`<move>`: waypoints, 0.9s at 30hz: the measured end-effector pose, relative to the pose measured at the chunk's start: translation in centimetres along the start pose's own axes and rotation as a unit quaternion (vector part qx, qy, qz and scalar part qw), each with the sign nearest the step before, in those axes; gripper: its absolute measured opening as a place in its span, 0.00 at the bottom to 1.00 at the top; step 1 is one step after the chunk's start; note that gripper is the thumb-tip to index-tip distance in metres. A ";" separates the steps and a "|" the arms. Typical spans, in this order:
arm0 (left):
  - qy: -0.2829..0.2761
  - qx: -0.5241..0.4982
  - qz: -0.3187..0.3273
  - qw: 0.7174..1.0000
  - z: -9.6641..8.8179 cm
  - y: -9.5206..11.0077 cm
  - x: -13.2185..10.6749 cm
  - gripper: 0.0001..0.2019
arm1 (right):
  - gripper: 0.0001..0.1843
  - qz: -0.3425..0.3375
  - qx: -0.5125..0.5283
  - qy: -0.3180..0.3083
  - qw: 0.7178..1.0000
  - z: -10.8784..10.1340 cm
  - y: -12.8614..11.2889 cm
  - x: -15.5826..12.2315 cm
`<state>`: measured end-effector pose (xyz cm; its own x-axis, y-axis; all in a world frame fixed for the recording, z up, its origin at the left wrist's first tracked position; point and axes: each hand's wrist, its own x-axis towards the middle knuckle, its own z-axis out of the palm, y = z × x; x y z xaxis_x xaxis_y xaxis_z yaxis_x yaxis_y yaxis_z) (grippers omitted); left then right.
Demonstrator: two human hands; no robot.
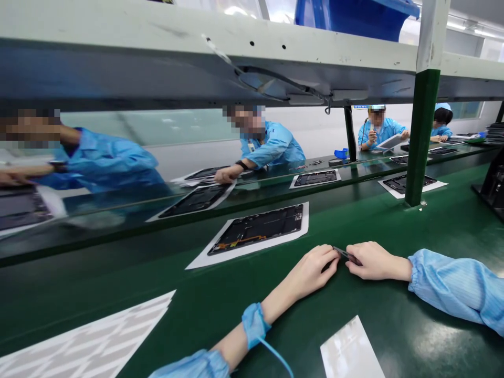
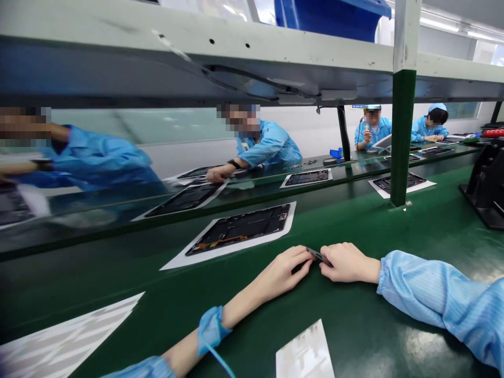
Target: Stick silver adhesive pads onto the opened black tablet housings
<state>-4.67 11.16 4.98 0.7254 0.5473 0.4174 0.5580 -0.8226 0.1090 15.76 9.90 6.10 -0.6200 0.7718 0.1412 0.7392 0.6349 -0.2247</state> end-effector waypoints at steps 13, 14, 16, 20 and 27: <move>0.006 -0.007 -0.001 1.000 0.1 -0.1 -0.2 0.07 | 0.10 -0.001 0.002 -0.006 1.000 -0.1 -0.1 -0.1; 0.007 -0.007 -0.001 1.000 0.1 -0.1 -0.2 0.07 | 0.10 -0.001 0.002 -0.007 1.000 -0.1 -0.1 -0.1; 0.007 -0.007 0.000 1.000 0.1 -0.1 -0.2 0.07 | 0.10 -0.001 0.001 -0.008 1.000 -0.2 -0.1 -0.1; 0.008 -0.008 -0.001 1.000 0.2 -0.2 -0.2 0.07 | 0.10 0.001 -0.002 -0.007 1.000 -0.1 -0.1 -0.1; 0.007 -0.010 0.002 1.000 0.2 -0.2 -0.2 0.07 | 0.10 0.000 -0.004 -0.006 1.000 -0.1 -0.1 0.0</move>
<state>-4.83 11.26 4.72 0.7218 0.5427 0.4296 0.5477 -0.8273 0.1249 15.73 9.87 6.17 -0.6230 0.7712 0.1305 0.7412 0.6354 -0.2164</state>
